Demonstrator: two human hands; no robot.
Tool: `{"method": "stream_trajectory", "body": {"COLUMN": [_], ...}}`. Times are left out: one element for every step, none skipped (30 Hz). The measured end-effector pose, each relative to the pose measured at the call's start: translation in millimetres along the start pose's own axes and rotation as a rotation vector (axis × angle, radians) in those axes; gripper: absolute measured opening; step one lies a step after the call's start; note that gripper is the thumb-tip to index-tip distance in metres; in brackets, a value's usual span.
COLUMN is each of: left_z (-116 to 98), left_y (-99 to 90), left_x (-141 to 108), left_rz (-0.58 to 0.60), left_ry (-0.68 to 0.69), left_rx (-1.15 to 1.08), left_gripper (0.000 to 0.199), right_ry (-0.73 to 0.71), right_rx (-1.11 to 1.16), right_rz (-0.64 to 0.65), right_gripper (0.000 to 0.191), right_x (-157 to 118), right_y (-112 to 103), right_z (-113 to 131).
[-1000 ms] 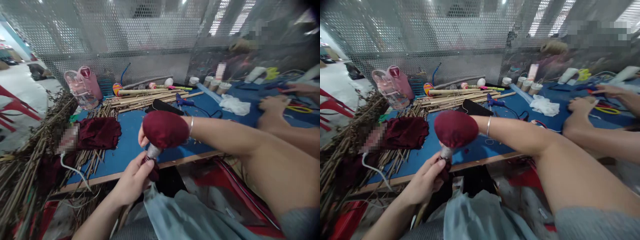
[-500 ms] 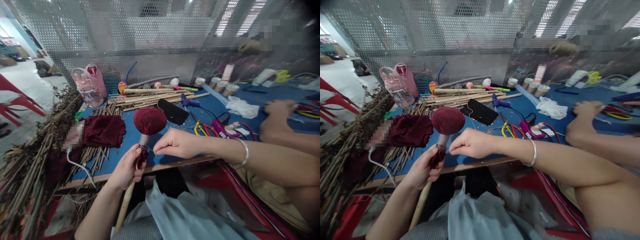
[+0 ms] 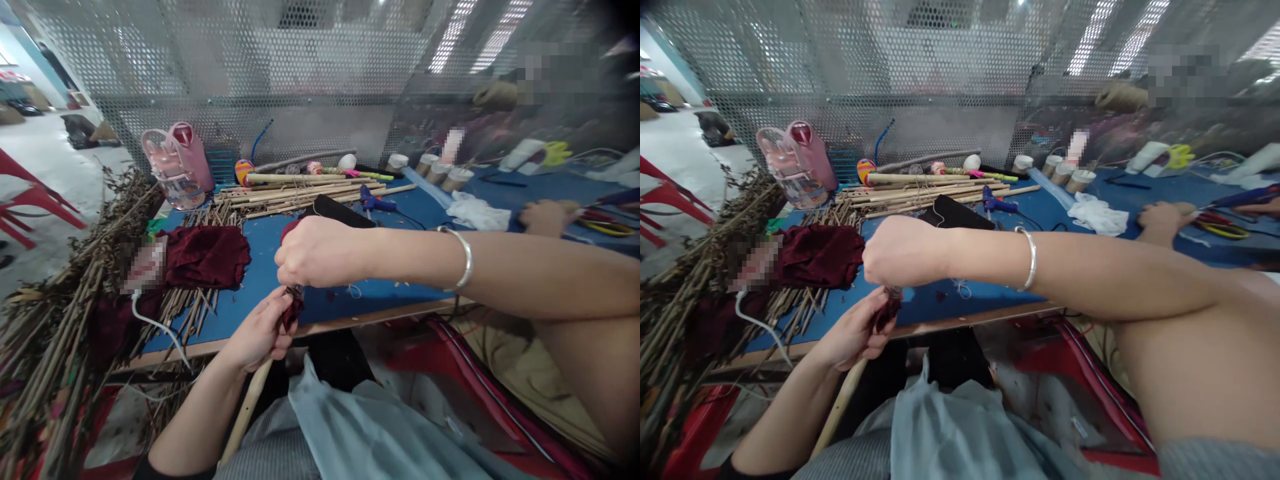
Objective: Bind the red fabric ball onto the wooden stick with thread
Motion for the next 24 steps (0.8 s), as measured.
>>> {"method": "stream_trajectory", "body": {"left_z": [0.7,1.8,3.3,5.3,7.2,8.8,10.2,11.0,11.4,11.8,12.5,13.6,14.3,14.4,13.3,11.4,9.1,6.3,3.6,1.1,-1.3,-4.1,-6.6,-7.9], "left_y": [0.5,1.1,1.5,1.5,1.0,0.4,0.1,0.1,0.5,1.6,3.4,5.9,9.3,13.7,18.8,24.3,29.4,32.9,33.5,30.8,24.2,13.8,1.6,-11.4], "left_x": [-0.1,-0.1,0.1,0.4,1.0,1.9,2.9,4.1,5.3,6.3,6.9,6.8,5.9,4.0,1.1,-2.8,-7.2,-11.8,-15.9,-19.0,-20.8,-21.7,-21.9,-21.5], "left_rz": [0.004,0.008,0.006,-0.004,-0.023,-0.047,-0.07,-0.09,-0.106,-0.115,-0.117,-0.109,-0.093,-0.068,-0.035,0.004,0.045,0.076,0.086,0.073,0.029,-0.048,-0.138,-0.232], "left_ry": [-0.003,-0.005,-0.007,-0.009,-0.008,-0.005,0.002,0.013,0.026,0.037,0.042,0.041,0.042,0.049,0.068,0.093,0.117,0.141,0.159,0.167,0.173,0.185,0.202,0.218], "left_rx": [0.006,0.016,0.027,0.039,0.057,0.08,0.11,0.142,0.176,0.204,0.222,0.23,0.235,0.241,0.249,0.261,0.279,0.297,0.312,0.317,0.304,0.272,0.228,0.171], "left_gripper": [0.023,0.022,0.022,0.022,0.022,0.022,0.023,0.024,0.025,0.025,0.025,0.025,0.026,0.027,0.028,0.029,0.028,0.028,0.027,0.027,0.027,0.027,0.027,0.027], "right_ry": [0.004,0.001,-0.004,-0.012,-0.021,-0.028,-0.038,-0.051,-0.065,-0.076,-0.083,-0.09,-0.105,-0.127,-0.152,-0.173,-0.179,-0.161,-0.12,-0.066,-0.01,0.019,0.034,0.049], "right_rx": [-0.012,-0.02,-0.024,-0.023,-0.017,-0.008,0.003,0.016,0.031,0.052,0.088,0.147,0.235,0.348,0.479,0.616,0.748,0.872,0.973,1.054,1.114,1.127,1.129,1.128], "right_rz": [-0.002,-0.001,0.005,0.015,0.025,0.04,0.056,0.073,0.091,0.106,0.122,0.147,0.185,0.238,0.297,0.353,0.398,0.409,0.384,0.338,0.253,0.192,0.153,0.109], "right_gripper": [0.023,0.022,0.022,0.021,0.021,0.021,0.02,0.02,0.019,0.017,0.015,0.013,0.011,0.012,0.013,0.015,0.017,0.019,0.021,0.022,0.022,0.023,0.024,0.025], "right_x": [2.8,5.5,8.2,10.8,13.3,15.7,17.8,19.6,21.2,22.6,23.9,25.2,26.3,27.1,27.3,27.0,26.3,25.7,25.0,23.7,21.8,19.0,15.6,11.7], "right_y": [0.1,1.1,3.3,6.2,9.6,13.2,16.6,19.4,21.3,22.0,21.7,21.4,21.8,23.8,27.5,32.9,40.4,49.1,59.0,69.8,79.3,88.6,96.9,102.2], "right_z": [-1.5,-2.2,-2.2,-1.6,-0.4,1.2,3.4,5.8,7.8,8.5,7.0,3.4,-2.0,-8.7,-16.3,-24.1,-31.8,-39.3,-45.7,-49.6,-50.9,-46.5,-37.8,-28.0]}}
Point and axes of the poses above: each hand's wrist, its own x-axis towards the middle knuckle, its own y-axis out of the palm, z = x × y, the point moved 7 cm from there along x, towards the middle knuckle, and after that the axes turned 9 degrees about z, right-handed, at the moved point
